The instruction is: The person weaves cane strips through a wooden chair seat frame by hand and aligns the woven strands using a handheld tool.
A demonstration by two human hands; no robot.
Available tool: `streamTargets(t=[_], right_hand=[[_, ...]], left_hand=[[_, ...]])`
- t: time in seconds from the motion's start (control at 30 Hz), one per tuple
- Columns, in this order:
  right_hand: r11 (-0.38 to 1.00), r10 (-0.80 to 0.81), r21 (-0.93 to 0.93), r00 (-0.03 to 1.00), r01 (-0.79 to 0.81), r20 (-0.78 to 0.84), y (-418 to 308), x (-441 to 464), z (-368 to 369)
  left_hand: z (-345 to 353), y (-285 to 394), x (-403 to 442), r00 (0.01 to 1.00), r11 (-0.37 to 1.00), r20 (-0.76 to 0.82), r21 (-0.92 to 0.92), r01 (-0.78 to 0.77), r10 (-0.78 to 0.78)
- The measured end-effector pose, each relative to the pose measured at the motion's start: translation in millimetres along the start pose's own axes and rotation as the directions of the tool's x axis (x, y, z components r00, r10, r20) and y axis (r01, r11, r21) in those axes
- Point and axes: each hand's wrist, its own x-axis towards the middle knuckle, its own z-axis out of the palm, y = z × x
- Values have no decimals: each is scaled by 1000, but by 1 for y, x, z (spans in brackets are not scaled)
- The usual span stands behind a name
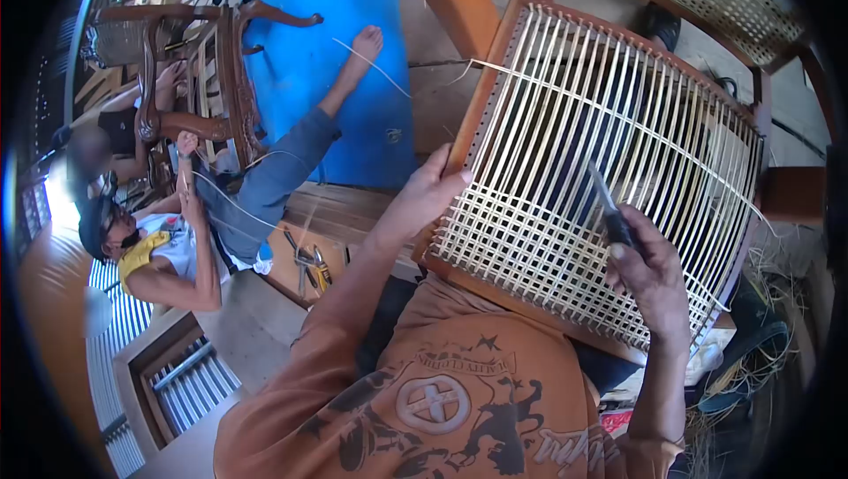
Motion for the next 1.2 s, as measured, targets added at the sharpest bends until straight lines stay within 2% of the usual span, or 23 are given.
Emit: streamTargets(t=[0.1, 0.13, 0.17, 0.2, 0.23, 0.27, 0.33, 0.37, 0.4, 0.43, 0.57, 0.63, 0.7, 0.73, 0.77, 0.83, 0.87, 0.93, 0.97, 1.0, 1.1, 1.13, 1.2], right_hand=[[993, 23, -119, 996, -12, 89, -1, 27, 7], [983, 33, -182, 995, -16, 92, -3, 33, 7], [969, 48, -245, 995, -24, 92, -3, 37, 7], [993, 76, -93, 992, -66, 97, 0, 42, 1], [991, 91, -101, 996, -88, 23, -7, 45, 2], [997, 78, -18, 997, -78, -8, -5, 50, -1], [993, 61, 109, 995, -52, -77, 0, 58, 1], [985, 87, -139, 992, -99, -88, -5, 50, 4], [958, 176, -241, 982, -155, 66, -10, 49, 1], [918, 275, -348, 938, -191, 210, -12, 48, -1], [985, 163, -70, 985, -159, 58, -12, 43, -9], [989, 149, -27, 989, -149, 7, -13, 44, 0], [992, 121, -37, 988, -118, 95, -5, 44, 17], [934, 272, -282, 949, -219, 162, -14, 41, 23], [963, 218, -222, 925, -152, 310, 5, 46, 19], [944, 197, -297, 969, -145, 152, -11, 37, 21], [971, 177, -177, 979, -158, 99, -9, 37, 21], [929, 201, -330, 978, -170, 63, -18, 32, 29], [899, 215, -399, 976, -181, 42, -20, 29, 33], [927, 159, -357, 983, -115, 96, -9, 30, 34], [957, 74, -279, 997, -81, -35, -8, 24, 34], [895, 47, -441, 998, -61, -41, -4, 25, 35], [893, -40, -449, 997, 4, -70, 7, 18, 40]], left_hand=[[10, 5, -2, 983, 931, -138, 328, 162, -123], [12, -5, 1, 986, 930, -167, 367, 40, 23], [14, -6, 2, 983, 926, -182, 370, 71, -3], [17, 1, 1, 980, 923, -196, 372, 104, -31], [19, 5, 0, 976, 917, -210, 375, 134, -57], [18, 2, 1, 981, 934, -188, 337, 115, -53], [19, -5, 2, 980, 913, -198, 403, 66, 16], [17, -9, 2, 977, 896, -206, 442, 43, 55], [17, -13, 2, 962, 823, -208, 568, -26, 174], [16, -15, 2, 964, 827, -217, 562, -7, 156], [18, -18, 1, 966, 864, -226, 504, 8, 123], [17, -19, 1, 967, 874, -225, 487, 4, 121], [18, -18, 1, 965, 873, -234, 488, 13, 117], [18, -20, 1, 962, 867, -228, 499, -16, 149], [17, -25, 2, 959, 860, -222, 509, -42, 178], [16, -27, 3, 950, 842, -219, 534, -72, 220], [16, -26, 1, 948, 833, -223, 549, -71, 228], [17, -27, 2, 934, 769, -224, 635, -76, 277], [18, -25, 1, 943, 786, -231, 616, -48, 239], [19, -22, 0, 950, 802, -238, 597, -20, 201], [20, -9, -2, 958, 807, -244, 590, 23, 151], [21, -8, -3, 959, 809, -243, 587, 26, 145], [16, -10, 0, 963, 820, -224, 572, 6, 150]])
